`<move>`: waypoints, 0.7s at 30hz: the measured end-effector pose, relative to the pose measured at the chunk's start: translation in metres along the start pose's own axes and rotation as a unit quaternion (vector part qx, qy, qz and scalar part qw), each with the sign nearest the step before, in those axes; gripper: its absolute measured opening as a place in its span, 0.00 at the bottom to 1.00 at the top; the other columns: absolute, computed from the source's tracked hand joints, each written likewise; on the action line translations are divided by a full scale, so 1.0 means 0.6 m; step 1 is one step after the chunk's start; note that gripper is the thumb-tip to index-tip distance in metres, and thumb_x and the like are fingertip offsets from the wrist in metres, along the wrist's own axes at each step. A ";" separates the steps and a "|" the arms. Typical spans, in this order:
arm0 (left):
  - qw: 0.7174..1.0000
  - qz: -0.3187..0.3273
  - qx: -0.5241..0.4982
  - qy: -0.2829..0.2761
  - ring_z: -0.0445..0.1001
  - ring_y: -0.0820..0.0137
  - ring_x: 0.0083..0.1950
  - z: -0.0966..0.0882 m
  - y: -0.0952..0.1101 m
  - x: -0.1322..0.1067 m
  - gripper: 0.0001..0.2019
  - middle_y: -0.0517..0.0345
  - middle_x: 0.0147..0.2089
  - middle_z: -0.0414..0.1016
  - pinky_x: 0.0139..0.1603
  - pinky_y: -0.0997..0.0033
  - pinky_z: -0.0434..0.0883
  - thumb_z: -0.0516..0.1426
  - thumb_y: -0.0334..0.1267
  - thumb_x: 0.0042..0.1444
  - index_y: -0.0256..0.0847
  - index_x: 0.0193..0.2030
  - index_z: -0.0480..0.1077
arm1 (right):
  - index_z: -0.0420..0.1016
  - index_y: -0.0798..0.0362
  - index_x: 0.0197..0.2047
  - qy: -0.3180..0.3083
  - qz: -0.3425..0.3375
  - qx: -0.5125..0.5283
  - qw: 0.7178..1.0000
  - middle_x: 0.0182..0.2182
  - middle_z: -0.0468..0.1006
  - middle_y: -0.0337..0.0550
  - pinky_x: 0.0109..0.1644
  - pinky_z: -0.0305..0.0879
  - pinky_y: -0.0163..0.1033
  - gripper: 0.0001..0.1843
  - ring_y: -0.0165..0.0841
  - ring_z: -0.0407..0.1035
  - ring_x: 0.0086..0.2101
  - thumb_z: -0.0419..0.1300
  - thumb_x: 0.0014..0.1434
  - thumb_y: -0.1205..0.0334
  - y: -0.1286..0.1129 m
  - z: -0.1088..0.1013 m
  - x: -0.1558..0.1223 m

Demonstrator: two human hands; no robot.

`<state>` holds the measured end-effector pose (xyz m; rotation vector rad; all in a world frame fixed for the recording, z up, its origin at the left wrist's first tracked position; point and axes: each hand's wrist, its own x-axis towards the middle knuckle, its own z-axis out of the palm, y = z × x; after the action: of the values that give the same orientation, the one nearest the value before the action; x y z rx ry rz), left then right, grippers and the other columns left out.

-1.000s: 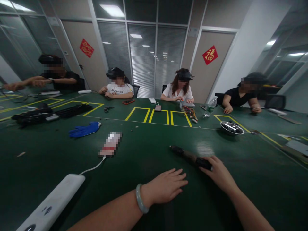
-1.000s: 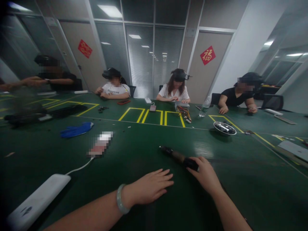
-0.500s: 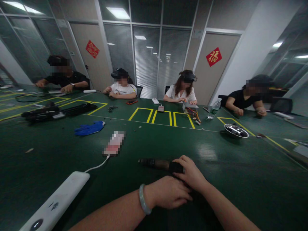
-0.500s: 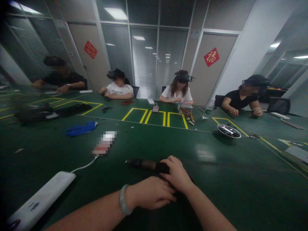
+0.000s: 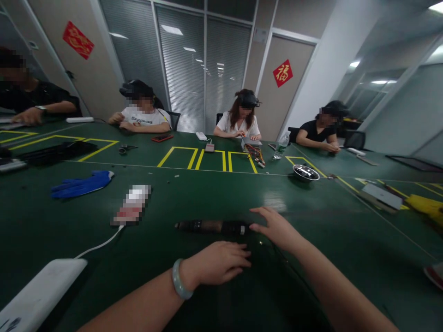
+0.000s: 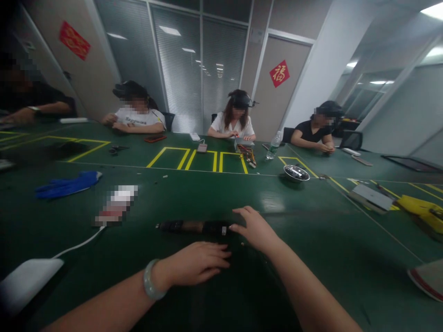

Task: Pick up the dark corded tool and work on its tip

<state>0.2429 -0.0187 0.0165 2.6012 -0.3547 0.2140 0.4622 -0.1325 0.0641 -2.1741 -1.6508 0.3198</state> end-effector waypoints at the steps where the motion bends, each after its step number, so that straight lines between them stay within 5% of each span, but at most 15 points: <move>1: 1.000 -0.003 -0.001 -0.001 0.61 0.65 0.66 0.000 0.000 0.000 0.17 0.59 0.62 0.68 0.65 0.61 0.61 0.53 0.36 0.63 0.49 0.58 0.67 | 0.72 0.46 0.53 -0.013 0.018 -0.007 1.000 0.49 0.71 0.44 0.48 0.61 0.40 0.19 0.38 0.68 0.46 0.60 0.59 0.51 0.011 -0.019 -0.014; 5: 1.000 -0.008 -0.003 0.002 0.62 0.65 0.66 0.003 -0.003 -0.001 0.17 0.60 0.62 0.67 0.64 0.60 0.61 0.53 0.37 0.63 0.51 0.59 0.66 | 0.77 0.47 0.37 -0.120 0.058 -0.049 0.990 0.35 0.74 0.40 0.34 0.59 0.36 0.11 0.34 0.69 0.33 0.63 0.55 0.50 0.048 -0.048 -0.079; 10: 1.000 -0.011 0.008 0.014 0.66 0.66 0.62 0.004 0.006 0.007 0.16 0.61 0.59 0.71 0.61 0.61 0.64 0.53 0.36 0.63 0.51 0.57 0.68 | 0.75 0.50 0.34 -0.163 0.070 -0.025 0.984 0.30 0.75 0.38 0.27 0.53 0.33 0.08 0.30 0.68 0.27 0.62 0.55 0.54 0.056 -0.008 -0.121; 14: 0.992 -0.089 0.044 0.083 0.69 0.67 0.55 0.003 0.020 0.030 0.13 0.60 0.53 0.73 0.57 0.61 0.66 0.53 0.36 0.62 0.49 0.53 0.69 | 0.74 0.51 0.34 -0.190 0.120 0.038 0.974 0.27 0.75 0.38 0.24 0.51 0.32 0.11 0.27 0.66 0.20 0.57 0.60 0.53 0.047 0.016 -0.112; 18: 0.969 -0.171 0.112 0.141 0.62 0.62 0.63 -0.001 0.014 0.069 0.18 0.54 0.60 0.66 0.64 0.54 0.59 0.57 0.35 0.58 0.45 0.56 0.65 | 0.75 0.51 0.30 -0.130 0.076 0.044 0.988 0.24 0.74 0.37 0.25 0.52 0.32 0.10 0.28 0.66 0.23 0.57 0.59 0.57 0.036 0.028 -0.086; 21: 0.965 -0.190 0.147 0.109 0.65 0.62 0.60 -0.004 -0.003 0.104 0.16 0.54 0.58 0.68 0.62 0.57 0.61 0.57 0.36 0.57 0.44 0.52 0.66 | 0.74 0.52 0.29 -0.080 0.039 0.096 0.991 0.27 0.75 0.37 0.28 0.56 0.32 0.07 0.28 0.67 0.25 0.59 0.56 0.60 0.035 0.041 -0.064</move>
<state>0.3027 -0.0290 0.0314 2.8314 0.2739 0.4394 0.4597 -0.1702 0.0308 -2.1173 -1.5458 0.6633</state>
